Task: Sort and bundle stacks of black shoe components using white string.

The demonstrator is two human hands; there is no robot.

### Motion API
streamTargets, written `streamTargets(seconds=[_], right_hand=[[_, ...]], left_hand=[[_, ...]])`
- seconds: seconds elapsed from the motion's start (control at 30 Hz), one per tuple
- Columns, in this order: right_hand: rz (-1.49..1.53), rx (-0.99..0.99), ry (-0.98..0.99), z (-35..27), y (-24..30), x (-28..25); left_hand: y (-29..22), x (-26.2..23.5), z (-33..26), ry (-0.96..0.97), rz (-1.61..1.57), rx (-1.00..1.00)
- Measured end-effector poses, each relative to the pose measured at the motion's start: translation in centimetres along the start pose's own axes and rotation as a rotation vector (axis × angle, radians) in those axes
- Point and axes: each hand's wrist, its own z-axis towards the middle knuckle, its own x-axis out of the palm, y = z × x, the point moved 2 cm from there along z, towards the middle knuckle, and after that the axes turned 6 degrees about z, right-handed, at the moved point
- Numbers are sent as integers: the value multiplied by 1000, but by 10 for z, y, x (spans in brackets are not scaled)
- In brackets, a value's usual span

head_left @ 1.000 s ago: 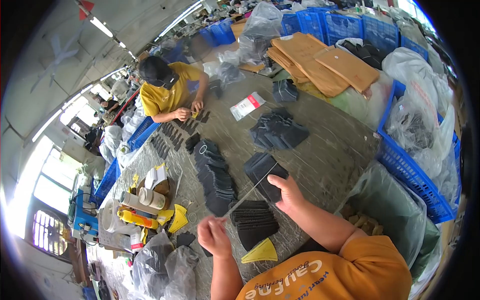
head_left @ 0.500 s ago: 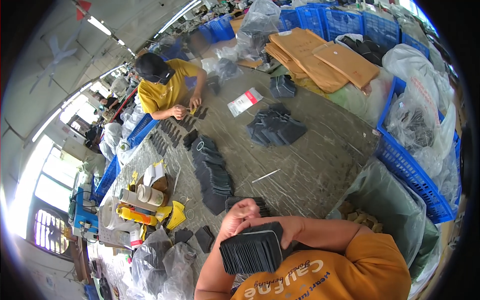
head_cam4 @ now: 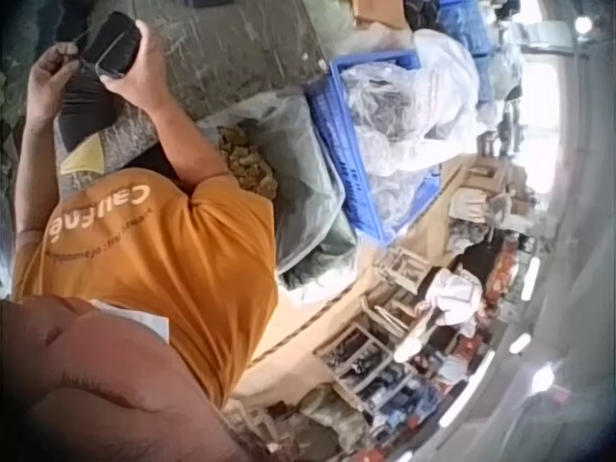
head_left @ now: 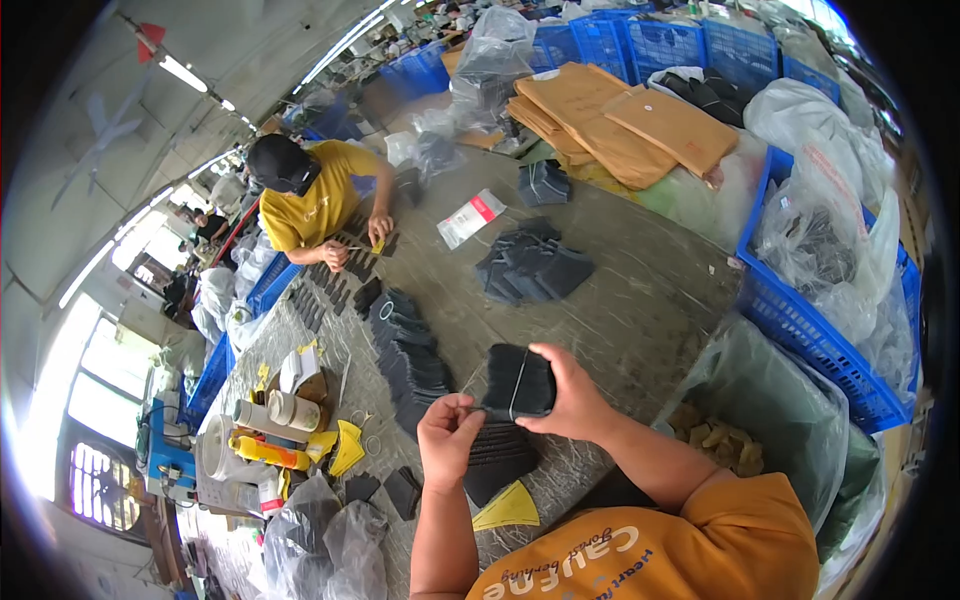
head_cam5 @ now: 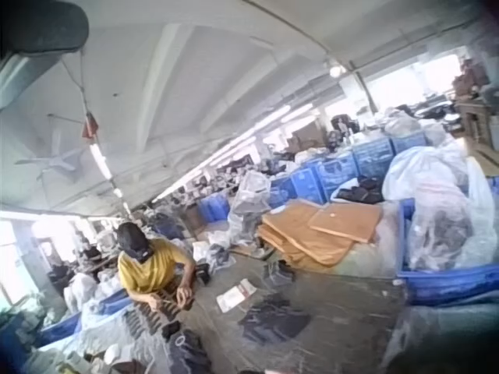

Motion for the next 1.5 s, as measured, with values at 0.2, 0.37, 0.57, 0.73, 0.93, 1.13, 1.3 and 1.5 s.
streamTargets(seconds=[0.2,0.37,0.57,0.73,0.93,1.13,1.3,1.5], right_hand=[[-130,-11,-123,-2,-19,-14],[284,383,-314,2,-36,-25],[64,222,-959,33,-27,-160],[-43,-247,-1434,25,-3,-328],[-60,147,-732,91,-43,-235],[-415,167,-216,154,-153,-181],[-461,153,-60,205,-187,-172],[-505,111,54,236,-220,-176]], left_hand=[[-18,42,-9,329,561,431],[32,62,-5,341,319,34],[-7,54,-14,283,632,471],[12,17,-28,198,550,257],[34,98,-36,767,610,429],[72,111,-36,929,397,187],[80,109,-36,947,291,140],[84,105,-27,994,183,28]])
